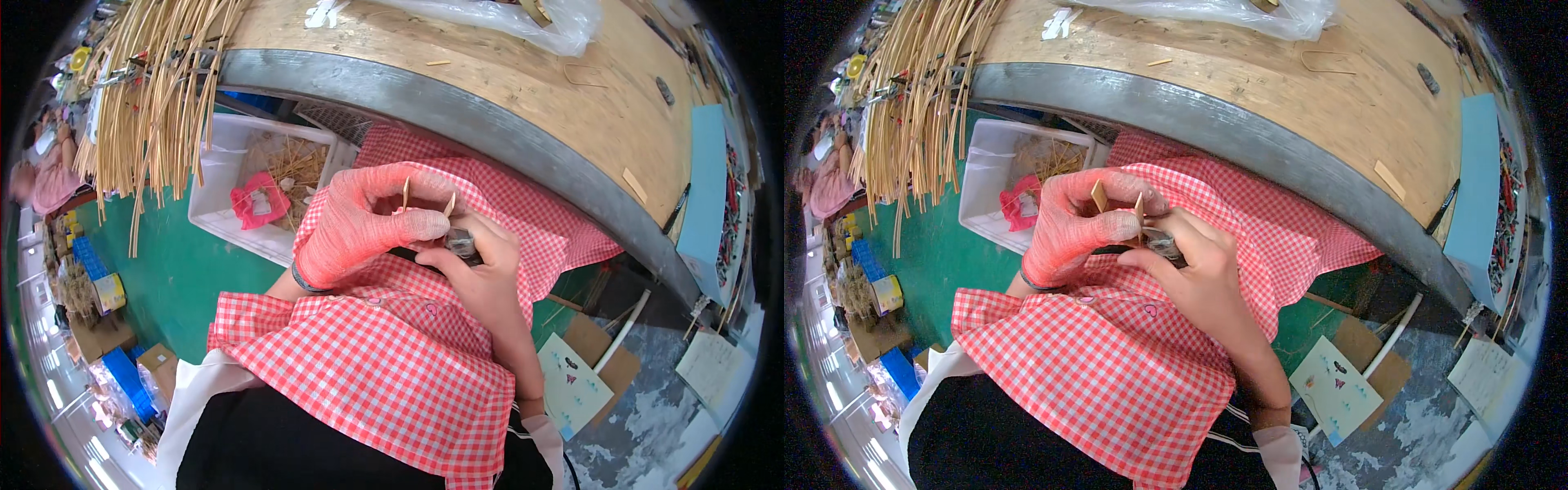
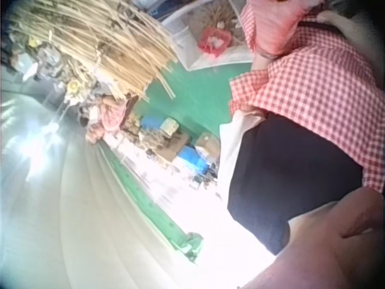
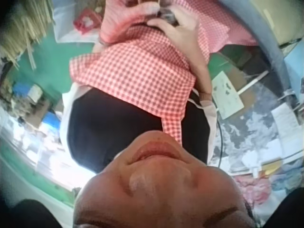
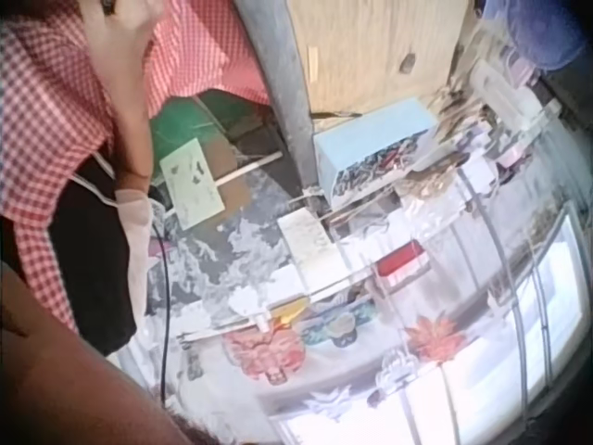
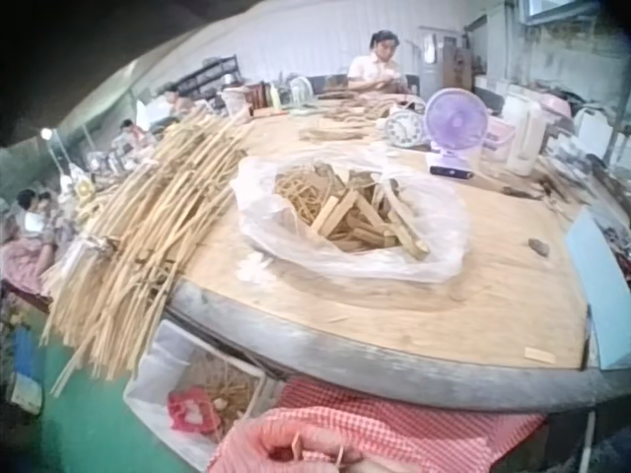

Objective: The person uses a small knife to shave and shape a small rectangular piece of wood held in their left hand. They repeatedly trim the edges and smooth the surface, occasionally rotating the piece to access different sides. The person works at a table in a workshop environment with other workers visible in the background.

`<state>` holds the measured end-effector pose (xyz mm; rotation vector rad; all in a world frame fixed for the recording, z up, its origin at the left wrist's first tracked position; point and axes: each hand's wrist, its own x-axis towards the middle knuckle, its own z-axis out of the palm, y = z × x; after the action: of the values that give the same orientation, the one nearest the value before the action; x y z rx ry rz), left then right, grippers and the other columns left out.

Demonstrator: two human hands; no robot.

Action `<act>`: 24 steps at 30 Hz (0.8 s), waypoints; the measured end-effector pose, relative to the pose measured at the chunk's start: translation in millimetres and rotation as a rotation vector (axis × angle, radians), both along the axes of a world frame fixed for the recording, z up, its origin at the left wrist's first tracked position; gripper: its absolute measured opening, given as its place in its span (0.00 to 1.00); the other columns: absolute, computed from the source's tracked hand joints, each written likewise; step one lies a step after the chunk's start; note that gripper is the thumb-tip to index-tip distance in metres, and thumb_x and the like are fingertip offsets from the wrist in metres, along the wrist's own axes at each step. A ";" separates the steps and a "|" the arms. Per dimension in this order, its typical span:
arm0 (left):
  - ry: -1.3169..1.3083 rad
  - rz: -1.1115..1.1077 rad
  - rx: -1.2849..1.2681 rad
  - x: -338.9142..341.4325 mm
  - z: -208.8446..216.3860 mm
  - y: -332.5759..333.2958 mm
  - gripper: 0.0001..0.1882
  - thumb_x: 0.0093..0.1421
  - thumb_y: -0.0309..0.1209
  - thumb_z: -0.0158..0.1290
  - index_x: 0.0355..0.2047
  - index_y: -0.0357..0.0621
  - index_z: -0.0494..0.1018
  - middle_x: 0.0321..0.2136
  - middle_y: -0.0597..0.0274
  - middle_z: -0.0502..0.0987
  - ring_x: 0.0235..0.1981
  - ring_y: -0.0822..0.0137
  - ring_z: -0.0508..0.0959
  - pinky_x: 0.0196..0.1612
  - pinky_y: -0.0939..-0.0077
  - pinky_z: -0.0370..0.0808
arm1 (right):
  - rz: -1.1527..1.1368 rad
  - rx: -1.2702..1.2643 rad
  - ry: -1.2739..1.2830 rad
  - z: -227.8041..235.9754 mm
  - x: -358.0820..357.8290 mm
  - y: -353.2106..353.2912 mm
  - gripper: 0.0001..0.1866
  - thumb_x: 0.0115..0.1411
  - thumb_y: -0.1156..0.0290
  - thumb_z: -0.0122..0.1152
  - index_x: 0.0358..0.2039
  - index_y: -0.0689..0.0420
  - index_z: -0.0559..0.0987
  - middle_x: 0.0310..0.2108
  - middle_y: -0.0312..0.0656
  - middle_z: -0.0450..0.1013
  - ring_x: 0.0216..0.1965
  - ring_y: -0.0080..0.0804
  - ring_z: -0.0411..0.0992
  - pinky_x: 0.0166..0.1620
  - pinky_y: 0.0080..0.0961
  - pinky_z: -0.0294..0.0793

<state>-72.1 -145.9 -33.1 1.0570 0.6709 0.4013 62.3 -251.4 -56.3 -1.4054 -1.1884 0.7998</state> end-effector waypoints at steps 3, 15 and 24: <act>0.065 -0.081 0.109 -6.2 4.2 5.0 0.16 0.48 0.28 0.62 0.37 0.34 0.78 0.36 0.55 0.79 0.39 0.67 0.78 0.44 0.72 0.75 | 0.105 -0.054 -0.126 3.9 10.6 -6.4 0.14 0.47 0.71 0.70 0.33 0.63 0.78 0.26 0.44 0.74 0.26 0.37 0.75 0.30 0.29 0.72; 0.068 -0.267 0.745 -2.4 -13.9 9.8 0.17 0.45 0.30 0.66 0.37 0.42 0.80 0.34 0.56 0.79 0.37 0.62 0.80 0.42 0.72 0.75 | -0.129 -0.036 -0.072 6.9 11.5 -9.2 0.07 0.50 0.75 0.67 0.23 0.61 0.76 0.17 0.40 0.69 0.18 0.22 0.68 0.22 0.22 0.64; 0.120 -0.227 0.684 0.0 -9.5 -3.6 0.16 0.45 0.29 0.66 0.36 0.40 0.80 0.29 0.59 0.80 0.32 0.63 0.80 0.38 0.72 0.77 | -0.129 -0.127 -0.043 6.6 9.9 -10.8 0.07 0.52 0.76 0.65 0.23 0.62 0.74 0.16 0.40 0.68 0.17 0.24 0.67 0.21 0.24 0.63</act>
<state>-72.0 -149.5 -42.6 1.8002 0.5169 0.3786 72.3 -262.1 -49.6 -1.5940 -1.0834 0.7688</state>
